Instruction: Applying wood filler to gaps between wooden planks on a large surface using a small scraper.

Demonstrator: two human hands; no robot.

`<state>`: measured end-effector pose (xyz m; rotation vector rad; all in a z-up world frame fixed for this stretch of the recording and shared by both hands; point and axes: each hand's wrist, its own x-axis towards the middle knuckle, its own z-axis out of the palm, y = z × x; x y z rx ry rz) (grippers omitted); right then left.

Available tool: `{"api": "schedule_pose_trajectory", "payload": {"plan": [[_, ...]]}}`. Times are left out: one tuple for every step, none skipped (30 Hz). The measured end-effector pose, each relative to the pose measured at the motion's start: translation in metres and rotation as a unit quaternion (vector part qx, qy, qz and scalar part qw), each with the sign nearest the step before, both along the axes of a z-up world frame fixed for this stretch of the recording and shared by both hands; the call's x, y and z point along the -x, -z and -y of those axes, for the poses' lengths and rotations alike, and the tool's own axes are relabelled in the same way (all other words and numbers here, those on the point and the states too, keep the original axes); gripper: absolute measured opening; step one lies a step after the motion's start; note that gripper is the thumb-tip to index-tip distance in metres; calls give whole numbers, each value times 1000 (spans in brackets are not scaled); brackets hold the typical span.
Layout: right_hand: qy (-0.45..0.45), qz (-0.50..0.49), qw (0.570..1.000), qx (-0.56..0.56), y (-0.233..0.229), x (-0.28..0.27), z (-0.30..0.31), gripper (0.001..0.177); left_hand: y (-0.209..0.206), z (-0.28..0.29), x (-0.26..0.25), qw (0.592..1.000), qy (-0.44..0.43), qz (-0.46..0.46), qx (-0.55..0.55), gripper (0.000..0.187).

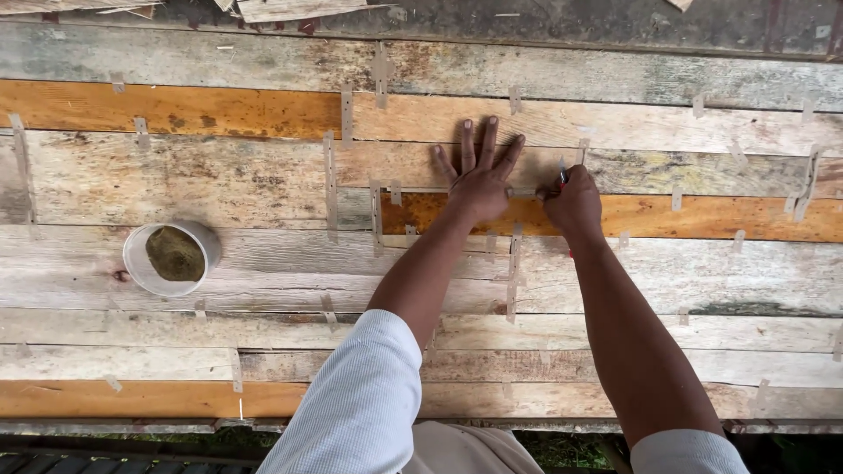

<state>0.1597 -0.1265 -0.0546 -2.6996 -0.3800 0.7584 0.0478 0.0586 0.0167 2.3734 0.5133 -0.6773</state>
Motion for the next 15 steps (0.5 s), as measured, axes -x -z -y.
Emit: {"api": "schedule_pose_trajectory", "payload": {"plan": [[0, 1, 1000, 0, -4, 0, 0, 52, -2, 0, 0, 1000, 0, 1, 0, 78], [4, -4, 1000, -4, -7, 0, 0, 51, -3, -1, 1, 1000, 0, 3, 0, 76], [7, -9, 1000, -9, -9, 0, 1, 50, -4, -1, 2, 1000, 0, 4, 0, 74], [6, -8, 1000, -8, -18, 6, -5, 50, -5, 0, 1, 1000, -1, 5, 1, 74], [6, 13, 1000, -9, -26, 13, -11, 59, -5, 1, 2, 1000, -5, 12, -5, 75], [7, 35, 999, -10, -33, 20, -17, 68, -5, 2, 2, 1000, -8, 19, -11, 79], [6, 33, 999, -9, -34, 21, -19, 68, -3, 2, 2, 1000, -9, 17, -10, 79], [17, 37, 999, -8, -35, 23, -21, 71, -2, 3, 2, 1000, -14, 22, -11, 76], [29, 42, 999, -6, -36, 24, -23, 74, -1, 5, 3, 999, -18, 28, -12, 73], [29, 40, 999, -5, -39, 26, -23, 74, 1, 6, 4, 999, -18, 26, -11, 73], [34, 37, 999, -3, -42, 26, -26, 74, 2, 5, 3, 999, -20, 30, -13, 72], [39, 34, 999, -2, -46, 27, -28, 75, 1, 4, 3, 999, -21, 33, -15, 72], [40, 38, 998, -3, -38, 23, -24, 75, 4, 5, 3, 999, -20, 37, -15, 72], [39, 33, 999, -1, -30, 20, -20, 74, 5, 6, 4, 999, -18, 42, -17, 73], [38, 29, 999, 0, -23, 17, -18, 74, 5, 5, 5, 999, -18, 47, -21, 74]]}}
